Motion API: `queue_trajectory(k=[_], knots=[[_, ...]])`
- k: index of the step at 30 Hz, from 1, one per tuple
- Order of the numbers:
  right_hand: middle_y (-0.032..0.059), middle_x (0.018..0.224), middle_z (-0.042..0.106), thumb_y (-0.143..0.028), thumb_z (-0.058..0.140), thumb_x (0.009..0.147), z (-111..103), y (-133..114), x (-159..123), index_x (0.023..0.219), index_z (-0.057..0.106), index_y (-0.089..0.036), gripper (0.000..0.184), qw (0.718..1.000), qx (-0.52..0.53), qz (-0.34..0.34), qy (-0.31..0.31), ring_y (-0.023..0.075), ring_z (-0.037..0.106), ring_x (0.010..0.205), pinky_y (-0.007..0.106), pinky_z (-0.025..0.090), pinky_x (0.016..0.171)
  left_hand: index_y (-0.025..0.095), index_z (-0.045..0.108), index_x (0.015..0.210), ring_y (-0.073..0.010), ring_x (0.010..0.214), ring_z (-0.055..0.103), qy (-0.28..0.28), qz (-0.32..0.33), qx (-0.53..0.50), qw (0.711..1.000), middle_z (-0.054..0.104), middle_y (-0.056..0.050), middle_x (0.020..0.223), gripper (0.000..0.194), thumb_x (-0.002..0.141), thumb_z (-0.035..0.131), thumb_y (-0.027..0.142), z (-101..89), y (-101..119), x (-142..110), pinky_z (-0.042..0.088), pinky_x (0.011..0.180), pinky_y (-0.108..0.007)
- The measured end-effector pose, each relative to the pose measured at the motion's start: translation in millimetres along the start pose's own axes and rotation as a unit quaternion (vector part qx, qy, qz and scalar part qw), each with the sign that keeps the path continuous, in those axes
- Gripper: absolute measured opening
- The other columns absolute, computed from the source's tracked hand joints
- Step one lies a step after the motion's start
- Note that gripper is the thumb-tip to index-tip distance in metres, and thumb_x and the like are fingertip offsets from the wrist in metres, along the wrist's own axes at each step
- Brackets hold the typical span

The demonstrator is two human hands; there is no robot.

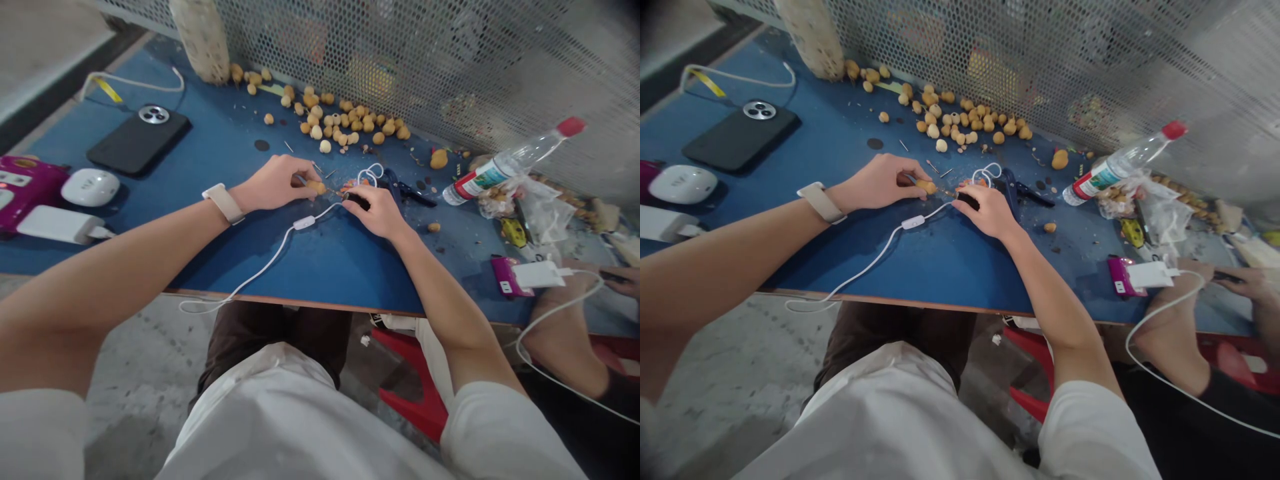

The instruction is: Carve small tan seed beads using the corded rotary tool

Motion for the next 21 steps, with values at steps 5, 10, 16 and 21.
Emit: queue_trajectory(k=[5,10,16,21], knots=[[0.0154,0.153,0.096,-0.085,0.079,0.121,0.0,1.0,-0.1,0.139,0.100,-0.029,0.062,1.000,-0.002,-0.005,0.002,0.0469,0.089,0.153,0.068,0.068,0.136,0.024,0.096,0.127,-0.0305,0.116,0.090,0.000,0.015,0.009,1.000,0.097,-0.009,0.118,0.029,0.106,0.094,0.044,0.2,0.6,1.0,0.069,0.112,-0.041],[0.0158,0.151,0.097,-0.091,0.076,0.120,-0.2,-0.6,0.3,0.137,0.100,-0.029,0.069,1.000,0.005,-0.001,0.002,0.0472,0.089,0.153,0.068,0.068,0.136,0.023,0.095,0.128,-0.0325,0.120,0.091,-0.007,0.006,-0.005,1.000,0.097,-0.011,0.124,0.032,0.109,0.096,0.049,1.1,1.0,0.2,0.070,0.116,-0.045],[0.0149,0.149,0.097,-0.093,0.076,0.118,0.7,-1.5,0.5,0.135,0.100,-0.029,0.070,1.000,-0.002,0.002,-0.003,0.0470,0.091,0.147,0.067,0.070,0.132,0.022,0.094,0.129,-0.0341,0.126,0.093,-0.012,0.005,-0.025,1.000,0.098,-0.012,0.127,0.033,0.110,0.095,0.050,2.4,1.6,-1.1,0.072,0.119,-0.047],[0.0142,0.147,0.097,-0.097,0.076,0.116,0.8,-0.9,0.2,0.135,0.099,-0.031,0.073,1.000,0.000,0.001,0.001,0.0467,0.090,0.148,0.067,0.069,0.133,0.023,0.093,0.127,-0.0348,0.130,0.093,-0.010,0.007,-0.031,0.999,0.097,-0.010,0.127,0.029,0.110,0.094,0.046,2.0,3.3,-1.8,0.072,0.122,-0.048]])
Point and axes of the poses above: each hand's wrist, its own x-axis towards the middle knuckle, its own z-axis out of the palm, y = z × x, the point moved 10 cm from there along x, towards the middle knuckle
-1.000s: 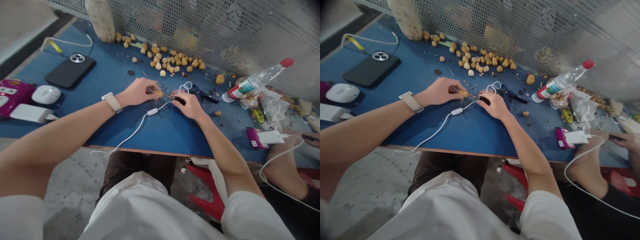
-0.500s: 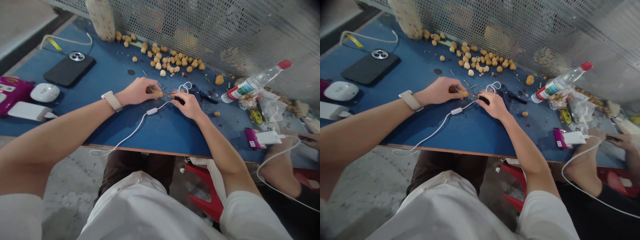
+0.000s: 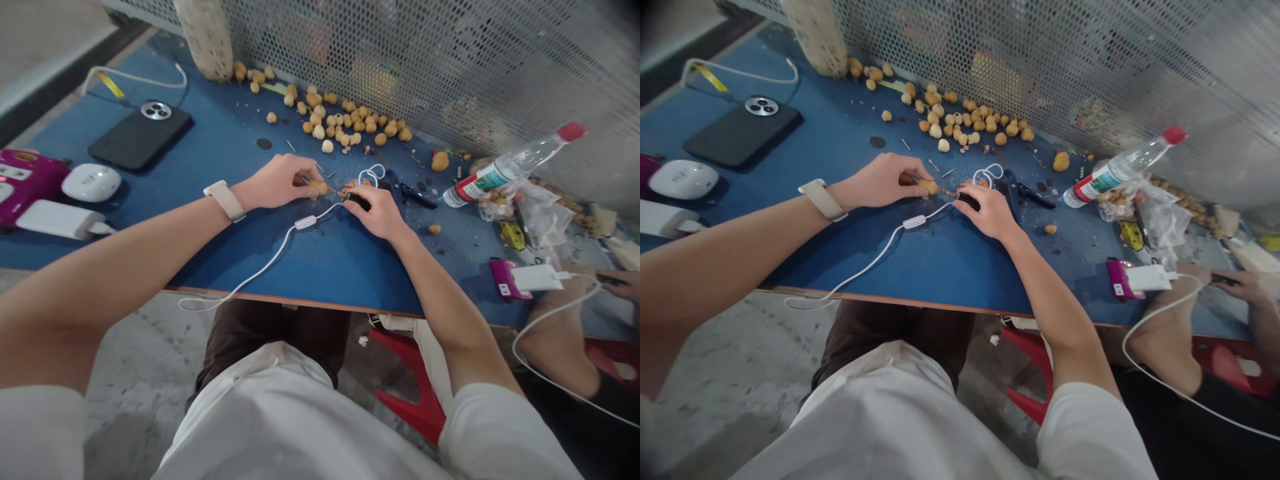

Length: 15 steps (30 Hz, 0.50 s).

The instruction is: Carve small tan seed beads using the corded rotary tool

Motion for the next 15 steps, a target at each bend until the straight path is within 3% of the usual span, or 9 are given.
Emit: queue_trajectory(k=[7,15], knots=[[0.0154,0.143,0.098,-0.105,0.068,0.115,-0.6,-4.8,1.2,0.132,0.099,-0.029,0.084,1.000,0.001,-0.002,0.004,0.0476,0.090,0.144,0.066,0.070,0.129,0.023,0.090,0.129,-0.0326,0.126,0.094,-0.016,-0.010,-0.023,1.000,0.096,-0.009,0.121,0.025,0.115,0.092,0.045,2.0,2.8,-1.8,0.072,0.125,-0.049],[0.0150,0.132,0.098,-0.109,0.064,0.114,-1.3,-3.0,2.7,0.127,0.098,-0.028,0.089,1.000,-0.001,0.008,0.020,0.0433,0.092,0.123,0.062,0.072,0.117,0.022,0.091,0.131,-0.0333,0.125,0.094,-0.009,0.012,-0.025,1.000,0.096,-0.011,0.123,0.033,0.115,0.095,0.051,1.6,-3.0,0.1,0.074,0.123,-0.050]])
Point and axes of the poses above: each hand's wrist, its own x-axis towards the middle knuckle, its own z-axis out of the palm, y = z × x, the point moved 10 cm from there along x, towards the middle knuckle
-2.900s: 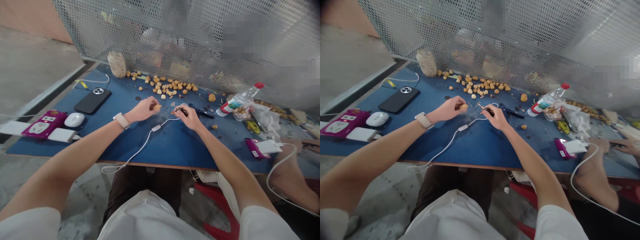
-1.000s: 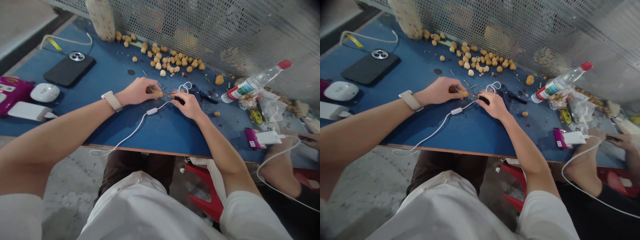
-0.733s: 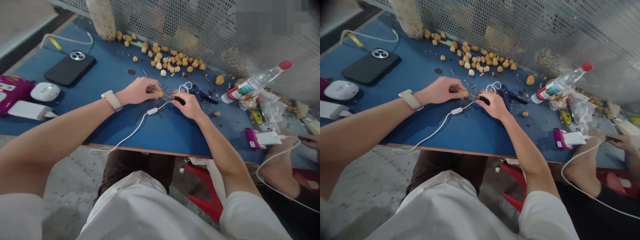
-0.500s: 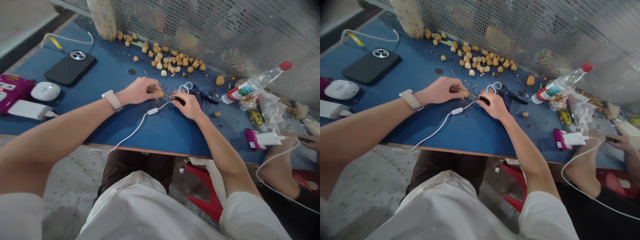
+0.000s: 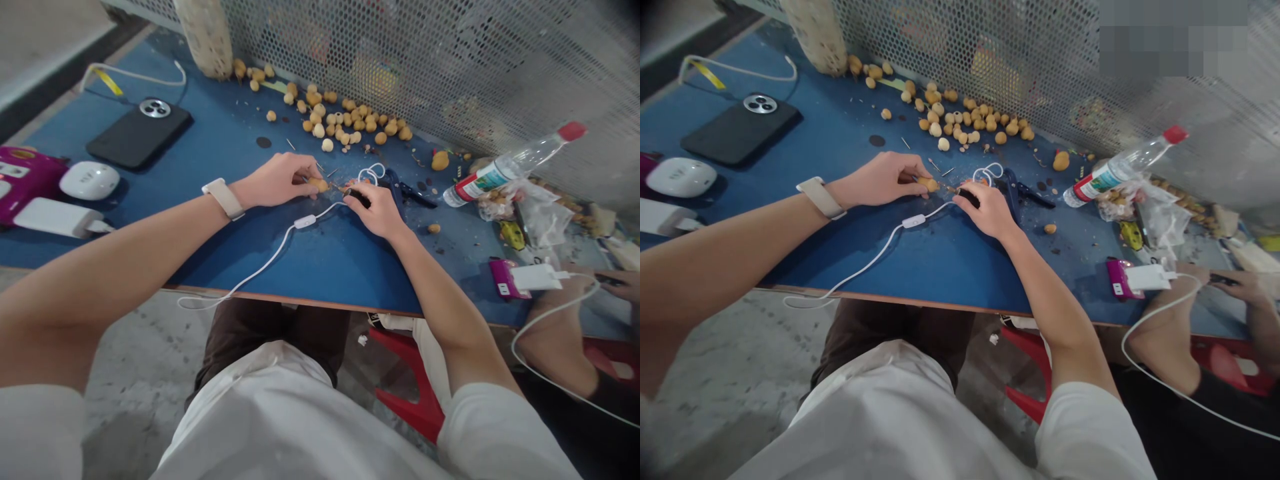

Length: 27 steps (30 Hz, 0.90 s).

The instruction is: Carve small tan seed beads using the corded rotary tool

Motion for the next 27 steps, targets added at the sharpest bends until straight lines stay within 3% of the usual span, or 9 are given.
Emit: queue_trajectory(k=[7,11,17,27], knots=[[0.0151,0.130,0.098,-0.112,0.056,0.115,-1.3,3.5,-0.7,0.132,0.097,-0.026,0.097,1.000,0.006,-0.005,0.017,0.0405,0.092,0.116,0.058,0.074,0.111,0.024,0.090,0.136,-0.0325,0.125,0.095,-0.008,0.016,0.005,1.000,0.097,-0.010,0.127,0.033,0.118,0.092,0.052,0.8,-0.6,-0.5,0.075,0.124,-0.052],[0.0150,0.131,0.098,-0.111,0.054,0.116,0.1,1.6,-0.9,0.132,0.097,-0.028,0.095,1.000,-0.001,-0.013,0.017,0.0414,0.093,0.121,0.058,0.074,0.113,0.025,0.090,0.140,-0.0339,0.127,0.095,-0.013,0.016,0.014,1.000,0.097,-0.010,0.129,0.033,0.119,0.090,0.052,1.7,-0.8,-0.9,0.074,0.126,-0.055],[0.0170,0.132,0.098,-0.116,0.048,0.114,3.3,-0.9,-1.1,0.130,0.098,-0.027,0.103,1.000,-0.009,-0.016,0.006,0.0440,0.094,0.124,0.061,0.073,0.116,0.024,0.089,0.138,-0.0323,0.126,0.095,-0.018,0.016,0.016,1.000,0.098,-0.009,0.127,0.027,0.120,0.085,0.044,2.0,2.6,-1.2,0.074,0.124,-0.050],[0.0175,0.135,0.098,-0.112,0.053,0.116,4.6,-0.7,-0.7,0.134,0.098,-0.027,0.098,1.000,-0.015,-0.008,-0.004,0.0454,0.094,0.128,0.063,0.073,0.120,0.022,0.088,0.135,-0.0315,0.119,0.096,-0.008,0.021,0.016,1.000,0.098,-0.010,0.120,0.032,0.120,0.091,0.051,-0.8,3.2,-0.8,0.076,0.118,-0.049]])
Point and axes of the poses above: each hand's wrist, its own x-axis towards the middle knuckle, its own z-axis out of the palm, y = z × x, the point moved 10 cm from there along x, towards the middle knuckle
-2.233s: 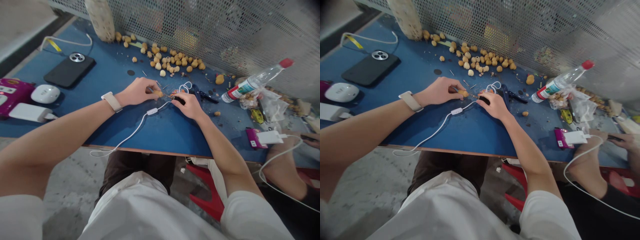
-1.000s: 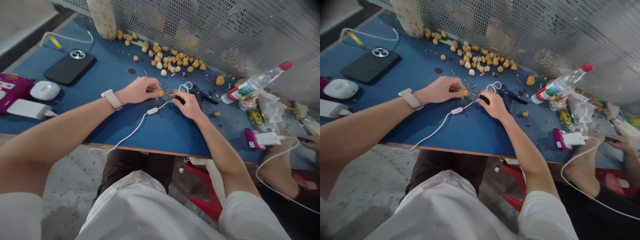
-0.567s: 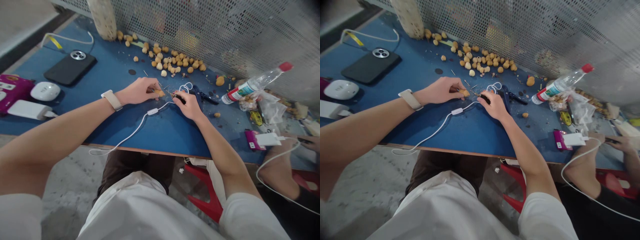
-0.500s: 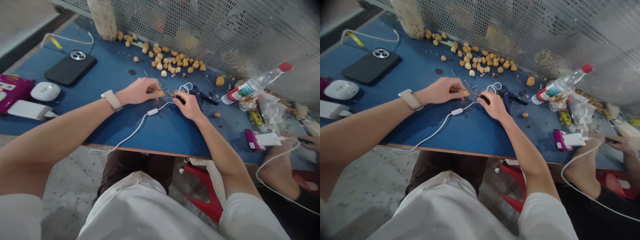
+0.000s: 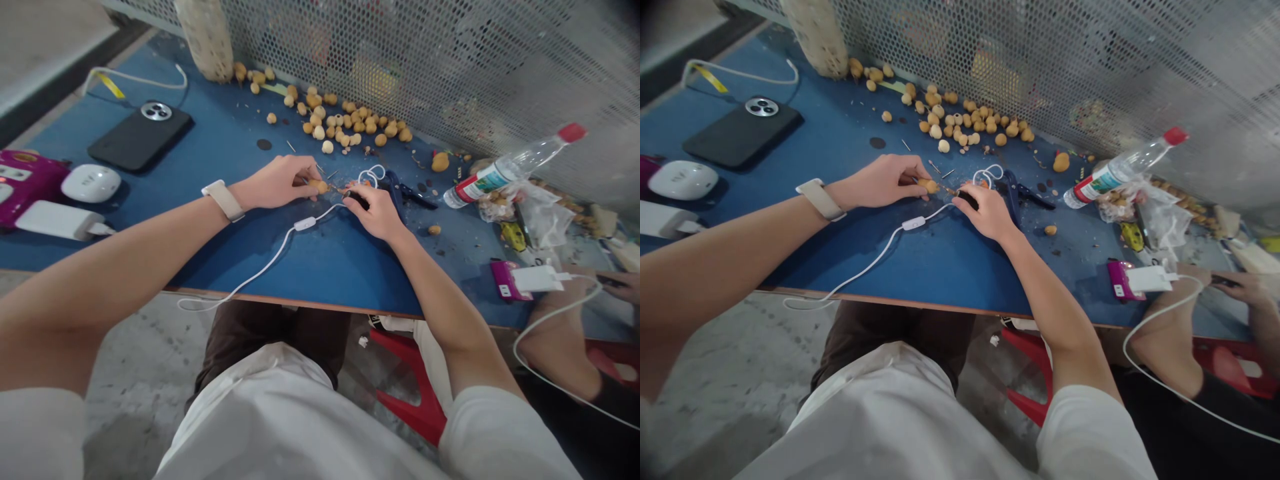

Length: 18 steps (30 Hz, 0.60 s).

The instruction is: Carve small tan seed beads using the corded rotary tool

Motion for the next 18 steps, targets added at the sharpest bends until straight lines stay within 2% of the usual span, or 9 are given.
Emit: queue_trajectory(k=[5,10,18], knots=[[0.0173,0.132,0.098,-0.114,0.053,0.114,-0.5,-1.0,0.1,0.133,0.098,-0.027,0.100,1.000,-0.005,0.006,-0.004,0.0452,0.094,0.127,0.061,0.074,0.117,0.023,0.087,0.137,-0.0321,0.125,0.096,-0.012,-0.015,0.004,1.000,0.098,-0.010,0.125,0.027,0.121,0.088,0.045,1.7,0.5,-0.4,0.074,0.121,-0.049],[0.0157,0.126,0.098,-0.115,0.054,0.113,-1.0,-2.4,0.2,0.133,0.098,-0.027,0.099,1.000,-0.005,0.011,-0.004,0.0438,0.093,0.124,0.059,0.073,0.115,0.023,0.087,0.134,-0.0315,0.120,0.096,-0.004,-0.005,0.002,1.000,0.098,-0.009,0.120,0.025,0.120,0.089,0.044,1.2,-0.3,0.1,0.076,0.117,-0.049],[0.0170,0.135,0.097,-0.109,0.055,0.118,-0.3,-4.7,-0.6,0.135,0.097,-0.027,0.093,1.000,-0.009,0.010,-0.017,0.0446,0.093,0.129,0.059,0.072,0.118,0.023,0.089,0.134,-0.0329,0.124,0.096,-0.002,-0.002,-0.014,1.000,0.098,-0.010,0.120,0.026,0.120,0.092,0.045,1.5,-2.5,0.1,0.076,0.122,-0.053]])
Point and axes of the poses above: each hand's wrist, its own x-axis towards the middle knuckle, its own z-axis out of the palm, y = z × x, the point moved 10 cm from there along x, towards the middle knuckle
